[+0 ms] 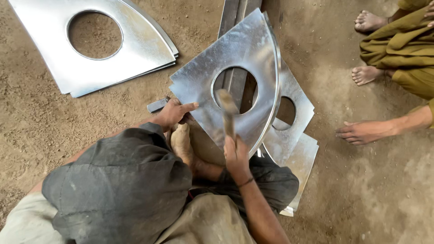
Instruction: The person sits on the ground and hammers curved sheet metal pieces with a round hole over a steel bar, bending their edges. They reposition each piece, hammer along the curve, and set finished pieces on a pile beside them.
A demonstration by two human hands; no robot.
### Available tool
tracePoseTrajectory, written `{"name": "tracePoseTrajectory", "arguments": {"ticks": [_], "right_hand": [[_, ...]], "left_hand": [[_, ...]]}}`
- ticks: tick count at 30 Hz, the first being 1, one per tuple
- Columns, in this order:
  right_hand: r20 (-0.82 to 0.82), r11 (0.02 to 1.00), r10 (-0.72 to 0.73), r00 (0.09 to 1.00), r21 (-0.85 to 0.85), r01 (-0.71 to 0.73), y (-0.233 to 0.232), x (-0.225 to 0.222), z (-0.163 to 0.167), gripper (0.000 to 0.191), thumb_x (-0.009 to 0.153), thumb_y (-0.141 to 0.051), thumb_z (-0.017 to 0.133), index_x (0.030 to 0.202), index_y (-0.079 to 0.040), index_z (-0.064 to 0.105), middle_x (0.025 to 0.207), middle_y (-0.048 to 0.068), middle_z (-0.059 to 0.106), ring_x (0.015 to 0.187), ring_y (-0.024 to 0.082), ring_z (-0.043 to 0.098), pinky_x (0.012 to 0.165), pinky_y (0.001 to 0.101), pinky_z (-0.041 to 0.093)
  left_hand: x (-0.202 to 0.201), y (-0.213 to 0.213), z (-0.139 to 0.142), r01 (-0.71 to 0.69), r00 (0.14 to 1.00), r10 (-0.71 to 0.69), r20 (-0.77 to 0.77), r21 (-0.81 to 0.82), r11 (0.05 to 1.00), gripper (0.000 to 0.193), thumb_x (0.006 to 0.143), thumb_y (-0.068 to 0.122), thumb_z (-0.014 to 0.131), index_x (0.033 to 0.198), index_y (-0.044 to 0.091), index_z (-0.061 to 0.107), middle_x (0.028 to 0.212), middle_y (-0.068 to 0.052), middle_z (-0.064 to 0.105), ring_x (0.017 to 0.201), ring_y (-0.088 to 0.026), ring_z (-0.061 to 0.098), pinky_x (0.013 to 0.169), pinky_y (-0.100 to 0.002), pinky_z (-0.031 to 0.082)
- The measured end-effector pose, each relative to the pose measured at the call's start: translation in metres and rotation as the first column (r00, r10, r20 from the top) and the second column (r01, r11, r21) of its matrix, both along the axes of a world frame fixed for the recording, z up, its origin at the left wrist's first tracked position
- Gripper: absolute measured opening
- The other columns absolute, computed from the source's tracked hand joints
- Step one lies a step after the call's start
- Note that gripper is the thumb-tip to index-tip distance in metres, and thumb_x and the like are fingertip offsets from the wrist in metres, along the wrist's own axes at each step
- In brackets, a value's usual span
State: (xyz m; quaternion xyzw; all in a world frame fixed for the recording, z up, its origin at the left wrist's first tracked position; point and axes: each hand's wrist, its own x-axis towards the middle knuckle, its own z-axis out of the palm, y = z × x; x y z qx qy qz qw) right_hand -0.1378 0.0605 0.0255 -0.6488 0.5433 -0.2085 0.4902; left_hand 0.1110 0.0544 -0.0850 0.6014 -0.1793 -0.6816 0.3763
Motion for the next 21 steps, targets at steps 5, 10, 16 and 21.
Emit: {"name": "tracePoseTrajectory", "arguments": {"ticks": [5,10,16,21], "right_hand": [[0.144,0.95,-0.209,0.967,0.265,0.166,-0.003,-0.017,-0.005,0.035,0.105,-0.029,0.05,0.077,-0.01,0.055,0.062,-0.002,0.052,0.05,0.008,0.046,0.045,0.0261,0.036],[0.438,0.994,-0.071,0.896,-0.043,0.1,0.008,-0.015,-0.016,0.036,0.109,-0.031,0.054,0.081,-0.007,0.055,0.069,-0.001,0.053,0.058,0.007,0.049,0.052,0.0237,0.038],[0.076,0.883,-0.204,0.976,0.446,0.149,-0.004,-0.014,-0.018,0.026,0.101,-0.029,0.051,0.085,-0.009,0.057,0.06,-0.001,0.05,0.046,0.008,0.044,0.042,0.0232,0.035],[0.466,0.998,-0.027,0.884,-0.044,0.054,0.014,-0.033,-0.007,0.028,0.109,-0.029,0.051,0.094,-0.006,0.056,0.074,-0.001,0.055,0.059,0.004,0.047,0.051,0.0224,0.038]], "left_hand": [[-0.004,0.005,-0.011,0.129,0.958,-0.083,0.275,-0.157,0.979,0.042,0.099,0.035,0.075,0.083,-0.005,0.073,0.075,-0.011,0.069,0.063,-0.016,0.06,0.057,-0.033,0.049],[-0.017,0.013,-0.012,0.079,0.996,-0.081,-0.042,-0.05,0.996,0.036,0.091,0.036,0.072,0.088,0.0,0.074,0.072,-0.01,0.074,0.06,-0.018,0.068,0.058,-0.032,0.054],[0.004,0.002,0.0,-0.142,0.971,0.144,0.192,-0.024,0.99,0.037,0.091,0.036,0.078,0.093,-0.001,0.076,0.075,-0.007,0.07,0.059,-0.018,0.059,0.054,-0.033,0.05],[0.032,-0.013,0.008,-0.154,0.981,0.163,0.103,-0.092,0.984,0.029,0.086,0.027,0.079,0.093,-0.001,0.075,0.077,-0.006,0.07,0.059,-0.015,0.061,0.053,-0.032,0.048]]}}
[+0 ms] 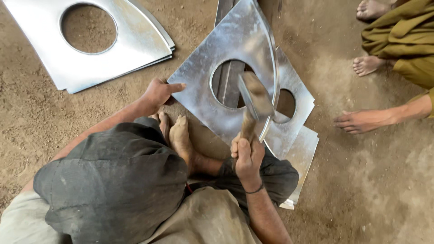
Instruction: The person sits on the ground and hammers curved sheet metal pieces with a round hole over a steel bar, bending their edges. They reposition each piece, hammer along the curve, and set finished pieces on a pile beside them.
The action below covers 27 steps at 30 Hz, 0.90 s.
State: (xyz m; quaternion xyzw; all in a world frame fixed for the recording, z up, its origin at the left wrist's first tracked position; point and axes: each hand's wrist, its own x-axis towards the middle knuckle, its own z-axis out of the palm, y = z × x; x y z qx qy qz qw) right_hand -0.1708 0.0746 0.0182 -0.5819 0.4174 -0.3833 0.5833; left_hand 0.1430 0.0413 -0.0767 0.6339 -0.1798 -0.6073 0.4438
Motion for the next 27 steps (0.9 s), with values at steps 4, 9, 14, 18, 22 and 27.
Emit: {"name": "tracePoseTrajectory", "arguments": {"ticks": [4,9,14,18,22,27], "right_hand": [[-0.143,0.981,-0.055,0.988,0.175,0.08,-0.017,0.019,-0.016,0.022,0.103,-0.024,0.051,0.099,-0.005,0.061,0.069,-0.003,0.048,0.056,0.004,0.043,0.046,0.022,0.035],[-0.246,0.943,0.011,0.969,0.324,0.072,-0.024,0.015,-0.009,0.035,0.107,-0.032,0.049,0.086,-0.005,0.056,0.063,-0.001,0.052,0.048,0.007,0.045,0.042,0.0233,0.037],[-0.043,0.999,-0.018,0.999,0.032,0.02,-0.011,0.013,-0.003,0.036,0.11,-0.036,0.053,0.092,-0.006,0.057,0.07,-0.001,0.053,0.056,0.006,0.046,0.049,0.024,0.038],[-0.388,0.919,0.058,0.92,0.38,0.102,-0.024,0.019,-0.011,0.034,0.103,-0.035,0.055,0.086,-0.006,0.058,0.062,-0.001,0.051,0.048,0.007,0.045,0.042,0.0251,0.037],[-0.217,0.957,-0.03,0.976,0.276,0.091,-0.018,0.013,-0.01,0.036,0.107,-0.034,0.05,0.085,-0.006,0.056,0.064,-0.002,0.054,0.05,0.006,0.048,0.044,0.0233,0.039],[-0.293,0.975,0.0,0.956,0.213,0.066,-0.012,0.017,-0.011,0.032,0.105,-0.032,0.055,0.088,-0.005,0.058,0.066,-0.001,0.053,0.052,0.006,0.047,0.046,0.023,0.038]], "left_hand": [[0.003,-0.006,0.003,0.057,0.997,-0.062,0.055,0.091,0.994,0.035,0.088,0.028,0.082,0.093,-0.006,0.076,0.076,-0.01,0.068,0.058,-0.017,0.059,0.053,-0.034,0.047],[-0.009,0.009,0.001,0.059,0.996,-0.063,0.059,0.063,0.996,0.031,0.088,0.027,0.079,0.107,0.003,0.074,0.083,-0.006,0.073,0.064,-0.016,0.061,0.056,-0.033,0.049],[-0.019,0.02,-0.002,0.055,0.999,-0.055,0.0,-0.01,0.998,0.036,0.088,0.023,0.076,0.117,0.002,0.072,0.096,-0.006,0.075,0.075,-0.014,0.065,0.065,-0.031,0.052],[-0.019,0.022,-0.002,0.075,0.997,-0.075,-0.016,-0.025,0.997,0.034,0.088,0.023,0.076,0.114,0.001,0.074,0.097,-0.007,0.077,0.081,-0.014,0.07,0.071,-0.03,0.056],[-0.021,0.03,-0.003,0.12,0.992,-0.12,0.03,0.014,0.993,0.035,0.09,0.026,0.077,0.109,-0.003,0.076,0.094,-0.009,0.077,0.075,-0.016,0.069,0.067,-0.032,0.055],[-0.031,0.037,-0.006,0.146,0.989,-0.145,-0.015,0.099,0.984,0.034,0.086,0.028,0.079,0.105,0.0,0.076,0.085,-0.009,0.075,0.061,-0.017,0.064,0.054,-0.033,0.05]]}}
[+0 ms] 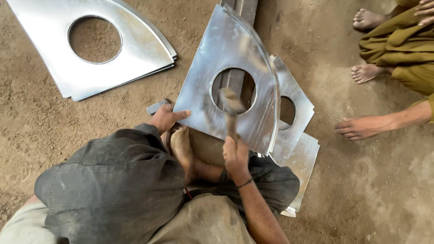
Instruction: The person sits on the ground and hammers curved sheet metal pieces with a round hole over a steel bar, bending their edges. They reposition each piece, hammer along the curve, and set finished pieces on a pile beside them.
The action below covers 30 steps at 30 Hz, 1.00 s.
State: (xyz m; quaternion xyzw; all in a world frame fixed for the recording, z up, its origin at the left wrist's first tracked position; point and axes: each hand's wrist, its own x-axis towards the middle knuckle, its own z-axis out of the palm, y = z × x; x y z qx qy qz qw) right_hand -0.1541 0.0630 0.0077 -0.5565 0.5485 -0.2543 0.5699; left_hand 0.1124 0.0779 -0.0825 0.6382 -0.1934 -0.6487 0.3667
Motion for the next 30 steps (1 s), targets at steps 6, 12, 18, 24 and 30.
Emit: {"name": "tracePoseTrajectory", "arguments": {"ticks": [6,12,18,24,30], "right_hand": [[0.096,0.999,0.005,0.995,0.049,-0.009,-0.005,-0.006,0.011,0.034,0.108,-0.032,0.051,0.087,-0.005,0.056,0.066,-0.001,0.052,0.053,0.006,0.046,0.047,0.0232,0.038],[-0.013,0.973,0.095,0.995,-0.21,-0.095,-0.004,0.004,0.01,0.034,0.105,-0.031,0.056,0.085,-0.004,0.057,0.064,0.001,0.053,0.054,0.007,0.048,0.049,0.0229,0.039],[0.033,0.998,0.063,0.997,-0.033,-0.062,-0.008,0.005,0.016,0.034,0.106,-0.03,0.053,0.085,-0.004,0.056,0.064,-0.001,0.052,0.052,0.008,0.047,0.046,0.0248,0.039],[-0.097,1.0,0.026,0.995,0.02,-0.024,-0.005,0.022,0.018,0.034,0.104,-0.031,0.056,0.086,-0.002,0.058,0.064,0.001,0.052,0.052,0.007,0.045,0.046,0.0244,0.037],[0.058,0.997,0.02,0.998,0.068,-0.024,-0.008,0.0,0.022,0.031,0.106,-0.03,0.052,0.089,-0.003,0.056,0.066,0.0,0.053,0.052,0.007,0.046,0.046,0.0236,0.038]], "left_hand": [[-0.007,0.004,-0.001,0.147,0.989,-0.146,-0.017,0.026,0.989,0.035,0.089,0.029,0.08,0.103,-0.003,0.078,0.079,-0.011,0.073,0.059,-0.015,0.063,0.054,-0.032,0.051],[-0.012,0.005,-0.004,0.182,0.981,-0.184,-0.059,-0.044,0.982,0.034,0.087,0.03,0.077,0.102,0.0,0.078,0.079,-0.009,0.074,0.058,-0.015,0.062,0.053,-0.033,0.052],[-0.012,0.01,-0.009,0.275,0.958,-0.263,0.112,-0.121,0.954,0.044,0.086,0.04,0.083,0.105,0.0,0.077,0.088,-0.008,0.077,0.074,-0.015,0.07,0.066,-0.03,0.054],[-0.019,0.01,-0.007,0.333,0.938,-0.333,0.095,0.011,0.943,0.054,0.079,0.05,0.082,0.096,-0.002,0.079,0.083,-0.014,0.077,0.073,-0.02,0.07,0.07,-0.037,0.056],[-0.007,-0.009,0.001,0.3,0.928,-0.314,0.2,0.097,0.949,0.057,0.087,0.049,0.082,0.108,-0.002,0.071,0.092,-0.01,0.072,0.082,-0.019,0.068,0.076,-0.036,0.054]]}}
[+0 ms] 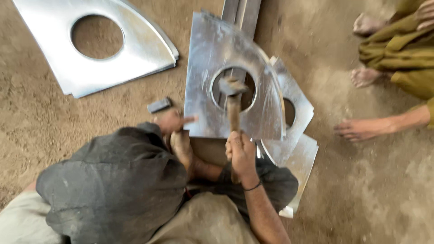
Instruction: The person sits on the ground and hammers curved sheet metal pieces with a round hole over a steel bar, bending their edges. They reposition each piece, hammer along the curve, and set finished pieces on a pile beside them.
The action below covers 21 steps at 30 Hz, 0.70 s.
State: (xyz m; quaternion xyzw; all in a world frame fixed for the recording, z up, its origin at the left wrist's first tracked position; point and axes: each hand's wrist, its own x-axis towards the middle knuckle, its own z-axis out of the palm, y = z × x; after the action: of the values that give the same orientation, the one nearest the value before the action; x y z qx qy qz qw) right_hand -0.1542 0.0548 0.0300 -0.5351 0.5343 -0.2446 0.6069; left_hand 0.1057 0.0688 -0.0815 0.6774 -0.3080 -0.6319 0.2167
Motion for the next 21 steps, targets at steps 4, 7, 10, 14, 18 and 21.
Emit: {"name": "tracePoseTrajectory", "arguments": {"ticks": [4,7,10,14,18,21], "right_hand": [[0.343,0.92,0.111,0.933,-0.392,0.035,0.014,-0.007,-0.003,0.031,0.111,-0.032,0.052,0.097,-0.005,0.056,0.075,0.0,0.055,0.061,0.006,0.046,0.053,0.0238,0.037],[0.064,0.962,-0.031,0.997,-0.269,0.048,0.004,0.012,-0.014,0.026,0.104,-0.028,0.051,0.114,-0.008,0.064,0.068,-0.003,0.048,0.056,0.003,0.042,0.045,0.0224,0.035],[-0.18,0.969,0.021,0.983,0.247,0.024,-0.01,0.018,-0.017,0.033,0.107,-0.028,0.056,0.083,-0.005,0.055,0.064,-0.002,0.05,0.048,0.007,0.041,0.041,0.0239,0.033],[0.099,0.999,-0.044,0.994,-0.004,0.044,0.0,0.004,-0.013,0.03,0.108,-0.028,0.048,0.085,-0.009,0.056,0.066,-0.002,0.052,0.051,0.007,0.045,0.044,0.0239,0.036],[0.247,0.91,0.078,0.966,-0.414,0.032,0.008,0.004,-0.02,0.035,0.115,-0.03,0.053,0.089,-0.006,0.057,0.073,-0.001,0.052,0.059,0.007,0.045,0.051,0.0255,0.036],[-0.073,0.998,-0.022,0.997,0.054,0.026,-0.002,0.013,-0.022,0.031,0.107,-0.026,0.057,0.084,-0.005,0.054,0.065,0.0,0.049,0.05,0.008,0.041,0.044,0.0259,0.032]], "left_hand": [[0.014,-0.021,0.004,-0.23,0.963,0.211,-0.167,-0.104,0.968,0.042,0.087,0.036,0.078,0.101,-0.004,0.077,0.085,-0.008,0.077,0.074,-0.019,0.07,0.072,-0.036,0.056],[0.017,-0.03,0.008,-0.202,0.952,0.176,-0.25,-0.081,0.976,0.041,0.091,0.033,0.078,0.098,-0.007,0.074,0.082,-0.012,0.07,0.068,-0.022,0.06,0.064,-0.041,0.049],[0.013,-0.028,0.011,-0.125,0.988,0.121,-0.096,-0.036,0.991,0.041,0.087,0.034,0.081,0.092,-0.006,0.076,0.08,-0.014,0.075,0.065,-0.022,0.066,0.062,-0.041,0.055],[0.007,-0.016,0.009,-0.093,0.994,0.09,-0.062,-0.052,0.994,0.041,0.084,0.037,0.082,0.096,-0.002,0.075,0.082,-0.009,0.075,0.067,-0.016,0.066,0.061,-0.037,0.053],[0.004,-0.013,0.002,-0.062,0.994,0.062,-0.085,-0.005,0.998,0.049,0.088,0.04,0.08,0.093,-0.009,0.075,0.077,-0.014,0.072,0.062,-0.02,0.063,0.057,-0.04,0.052],[0.002,-0.015,-0.002,-0.032,0.993,0.026,-0.114,-0.057,0.998,0.047,0.086,0.042,0.079,0.089,-0.004,0.078,0.075,-0.012,0.074,0.062,-0.019,0.065,0.059,-0.037,0.053]]}}
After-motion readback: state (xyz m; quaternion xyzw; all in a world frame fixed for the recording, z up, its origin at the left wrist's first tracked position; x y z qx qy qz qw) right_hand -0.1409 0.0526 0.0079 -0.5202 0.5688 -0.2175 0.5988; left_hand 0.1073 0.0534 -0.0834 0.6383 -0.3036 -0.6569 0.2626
